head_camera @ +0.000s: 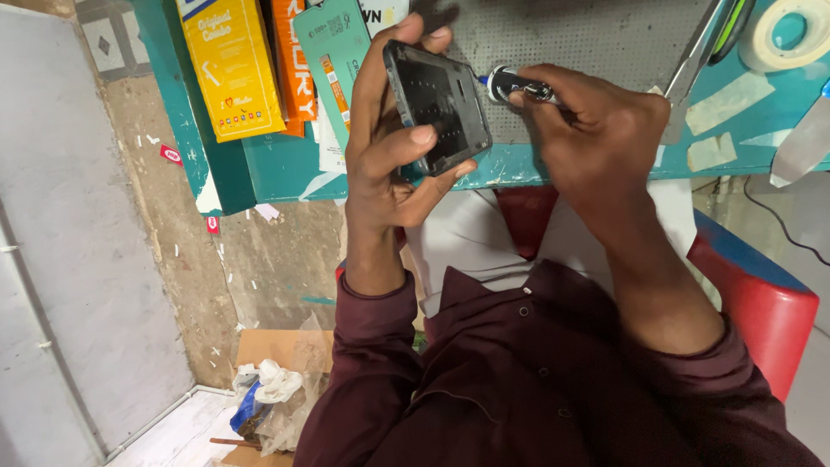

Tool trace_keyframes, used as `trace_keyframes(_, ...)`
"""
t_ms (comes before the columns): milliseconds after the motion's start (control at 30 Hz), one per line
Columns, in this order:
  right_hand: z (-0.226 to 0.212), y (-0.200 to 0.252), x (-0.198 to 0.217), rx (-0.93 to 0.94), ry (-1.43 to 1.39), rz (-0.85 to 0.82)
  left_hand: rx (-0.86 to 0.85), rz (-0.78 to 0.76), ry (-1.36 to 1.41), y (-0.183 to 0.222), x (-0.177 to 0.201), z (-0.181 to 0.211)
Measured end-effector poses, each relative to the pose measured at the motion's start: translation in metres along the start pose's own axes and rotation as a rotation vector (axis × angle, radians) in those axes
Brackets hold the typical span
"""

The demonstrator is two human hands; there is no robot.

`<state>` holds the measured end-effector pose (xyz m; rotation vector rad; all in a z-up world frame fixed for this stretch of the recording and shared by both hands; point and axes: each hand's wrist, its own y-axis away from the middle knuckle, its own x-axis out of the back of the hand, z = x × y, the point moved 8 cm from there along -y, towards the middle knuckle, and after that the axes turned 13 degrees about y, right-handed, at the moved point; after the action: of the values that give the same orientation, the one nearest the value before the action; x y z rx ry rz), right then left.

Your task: The person handles a small white component and places it onto a smartphone screen assembly. They then pick up a smartphone chassis and apply adhesive from a tube along the inner edges of the chassis. The person continues applying adhesive around the perimeter of the chassis.

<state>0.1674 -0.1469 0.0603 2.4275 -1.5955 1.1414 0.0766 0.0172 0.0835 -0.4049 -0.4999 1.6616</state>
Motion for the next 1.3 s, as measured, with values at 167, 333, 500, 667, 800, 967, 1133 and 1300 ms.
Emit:
trace_keyframes(167,0.004,0.003,-0.001,-0.031,0.015,-0.006,-0.051,-0.030,-0.010,-0.001,0.002,-0.002)
trace_keyframes(333,0.002,0.005,0.000,-0.018,0.006,-0.004,-0.053,-0.032,-0.010,0.001,0.003,-0.003)
trace_keyframes(500,0.003,0.005,0.001,-0.017,-0.024,0.001,-0.059,-0.037,-0.004,0.000,0.003,-0.004)
trace_keyframes(667,0.004,0.005,-0.001,-0.008,0.014,0.007,-0.050,-0.034,-0.016,0.001,0.003,-0.003)
trace_keyframes(800,0.004,0.005,-0.001,-0.015,0.033,0.002,-0.053,-0.044,-0.027,0.000,0.003,-0.003)
trace_keyframes(967,0.005,0.005,0.000,-0.032,0.001,-0.014,-0.060,-0.057,-0.026,0.000,0.003,-0.004)
trace_keyframes(1133,-0.002,-0.001,0.003,-0.018,0.013,-0.018,-0.070,-0.065,-0.030,0.000,0.004,-0.005)
trace_keyframes(1300,-0.011,-0.002,0.008,0.044,0.000,0.008,-0.065,-0.065,-0.027,0.001,0.004,-0.006)
